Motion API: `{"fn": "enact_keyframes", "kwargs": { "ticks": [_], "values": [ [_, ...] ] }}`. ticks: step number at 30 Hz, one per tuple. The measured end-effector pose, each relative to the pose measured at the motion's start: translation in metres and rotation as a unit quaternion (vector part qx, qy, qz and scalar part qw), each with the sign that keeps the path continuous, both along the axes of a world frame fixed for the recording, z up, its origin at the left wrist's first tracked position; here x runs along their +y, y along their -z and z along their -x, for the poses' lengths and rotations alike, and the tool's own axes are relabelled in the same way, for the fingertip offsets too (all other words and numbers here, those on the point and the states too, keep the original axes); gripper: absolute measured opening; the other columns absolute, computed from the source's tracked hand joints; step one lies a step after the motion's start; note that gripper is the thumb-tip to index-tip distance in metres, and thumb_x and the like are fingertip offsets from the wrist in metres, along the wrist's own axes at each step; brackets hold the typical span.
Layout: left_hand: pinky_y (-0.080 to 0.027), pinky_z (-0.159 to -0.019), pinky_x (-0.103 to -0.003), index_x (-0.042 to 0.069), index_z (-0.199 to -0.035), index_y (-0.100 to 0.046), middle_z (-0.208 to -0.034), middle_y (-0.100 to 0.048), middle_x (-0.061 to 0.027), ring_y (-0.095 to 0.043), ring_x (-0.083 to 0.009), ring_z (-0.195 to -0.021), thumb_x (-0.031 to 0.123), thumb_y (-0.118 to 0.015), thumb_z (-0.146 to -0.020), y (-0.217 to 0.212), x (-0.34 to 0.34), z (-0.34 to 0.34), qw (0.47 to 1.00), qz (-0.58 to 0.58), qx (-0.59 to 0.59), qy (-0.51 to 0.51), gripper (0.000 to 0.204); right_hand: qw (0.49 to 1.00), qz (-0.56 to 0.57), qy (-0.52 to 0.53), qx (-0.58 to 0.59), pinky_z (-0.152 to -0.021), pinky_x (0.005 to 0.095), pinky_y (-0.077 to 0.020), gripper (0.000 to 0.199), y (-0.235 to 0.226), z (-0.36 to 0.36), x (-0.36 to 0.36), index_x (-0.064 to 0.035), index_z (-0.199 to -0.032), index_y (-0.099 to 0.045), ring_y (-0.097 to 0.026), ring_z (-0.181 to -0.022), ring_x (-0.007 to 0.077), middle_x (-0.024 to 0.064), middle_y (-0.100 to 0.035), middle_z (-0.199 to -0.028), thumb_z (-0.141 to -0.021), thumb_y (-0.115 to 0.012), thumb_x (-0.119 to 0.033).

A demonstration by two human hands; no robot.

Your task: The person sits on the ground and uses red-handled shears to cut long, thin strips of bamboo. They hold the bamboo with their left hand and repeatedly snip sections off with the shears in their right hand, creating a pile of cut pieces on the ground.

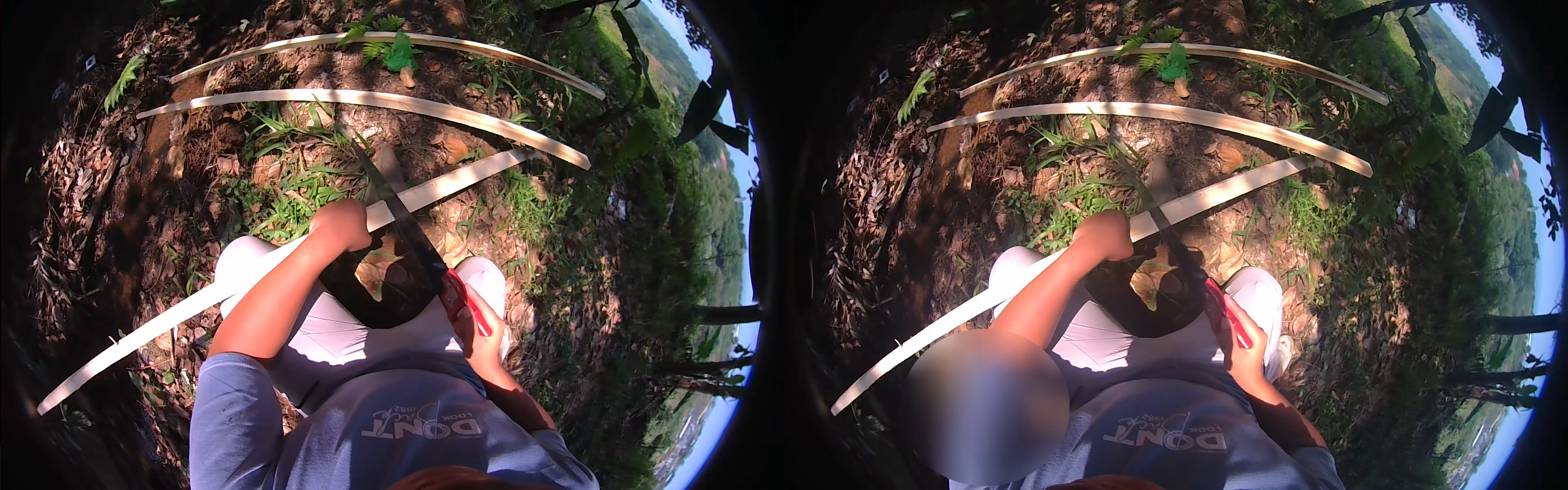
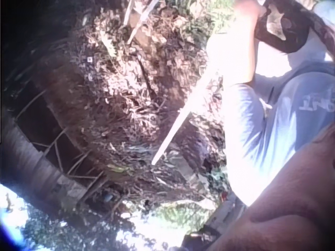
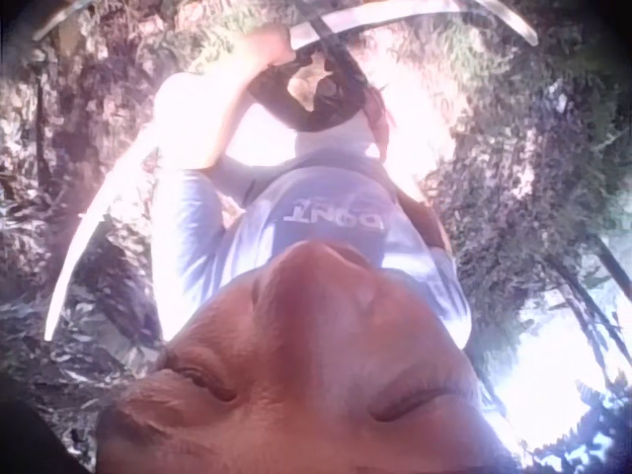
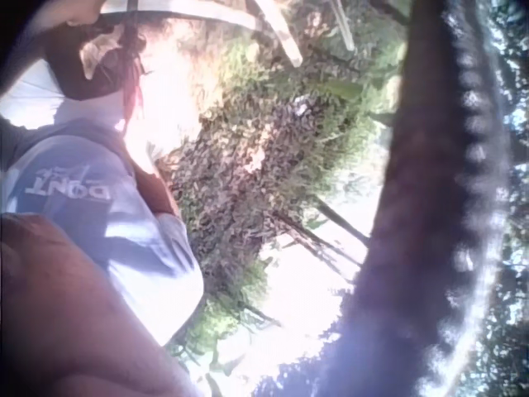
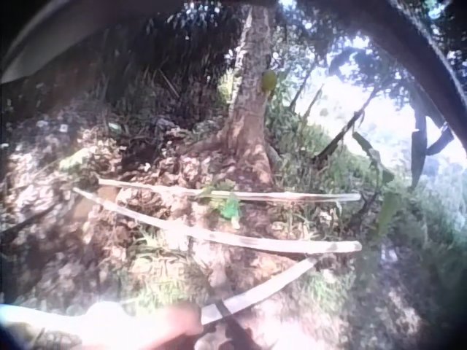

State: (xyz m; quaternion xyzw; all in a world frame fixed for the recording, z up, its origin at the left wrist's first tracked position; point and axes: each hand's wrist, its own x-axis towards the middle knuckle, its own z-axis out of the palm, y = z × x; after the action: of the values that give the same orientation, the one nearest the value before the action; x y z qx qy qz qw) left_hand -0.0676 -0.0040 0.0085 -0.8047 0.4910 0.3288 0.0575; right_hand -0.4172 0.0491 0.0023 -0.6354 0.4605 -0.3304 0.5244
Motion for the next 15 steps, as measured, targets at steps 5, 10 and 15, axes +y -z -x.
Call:
{"fn": "enact_keyframes", "kwargs": {
  "ticks": [5,10,15],
  "values": [
    [-0.064,-0.086,-0.048,0.004,-0.102,-0.082,-0.109,-0.079,-0.0198,-0.078,-0.0381,-0.103,0.012,-0.074,-0.072,-0.005,0.002,0.002,1.0,-0.002,-0.01,0.0,0.031,0.998,-0.023,0.041,0.05,-0.065,0.0246,-0.0516,0.041,-0.046,0.078,0.039,0.0064,-0.141,-0.065,-0.063,-0.071,0.0085,0.0116,-0.076,-0.106,-0.105,-0.067,-0.013],
    [-0.063,-0.089,-0.047,0.004,-0.104,-0.082,-0.112,-0.079,-0.0186,-0.077,-0.0375,-0.106,0.016,-0.077,-0.075,-0.004,0.005,0.005,1.0,0.016,-0.014,0.001,0.031,1.0,-0.002,-0.002,0.023,-0.068,0.0228,-0.0504,0.039,-0.04,0.027,0.007,0.0043,-0.142,-0.066,-0.062,-0.077,0.007,0.0097,-0.076,-0.108,-0.106,-0.065,-0.01],
    [-0.063,-0.089,-0.048,0.004,-0.106,-0.082,-0.113,-0.079,-0.0192,-0.077,-0.0379,-0.107,0.017,-0.076,-0.076,0.001,0.0,0.007,1.0,0.018,-0.02,0.011,0.033,0.999,-0.011,-0.01,-0.05,-0.065,0.0225,-0.0485,0.039,0.037,-0.081,-0.064,0.0011,-0.143,-0.066,-0.059,-0.073,0.0061,0.0036,-0.072,-0.1,-0.108,-0.064,-0.016]
  ]
}}
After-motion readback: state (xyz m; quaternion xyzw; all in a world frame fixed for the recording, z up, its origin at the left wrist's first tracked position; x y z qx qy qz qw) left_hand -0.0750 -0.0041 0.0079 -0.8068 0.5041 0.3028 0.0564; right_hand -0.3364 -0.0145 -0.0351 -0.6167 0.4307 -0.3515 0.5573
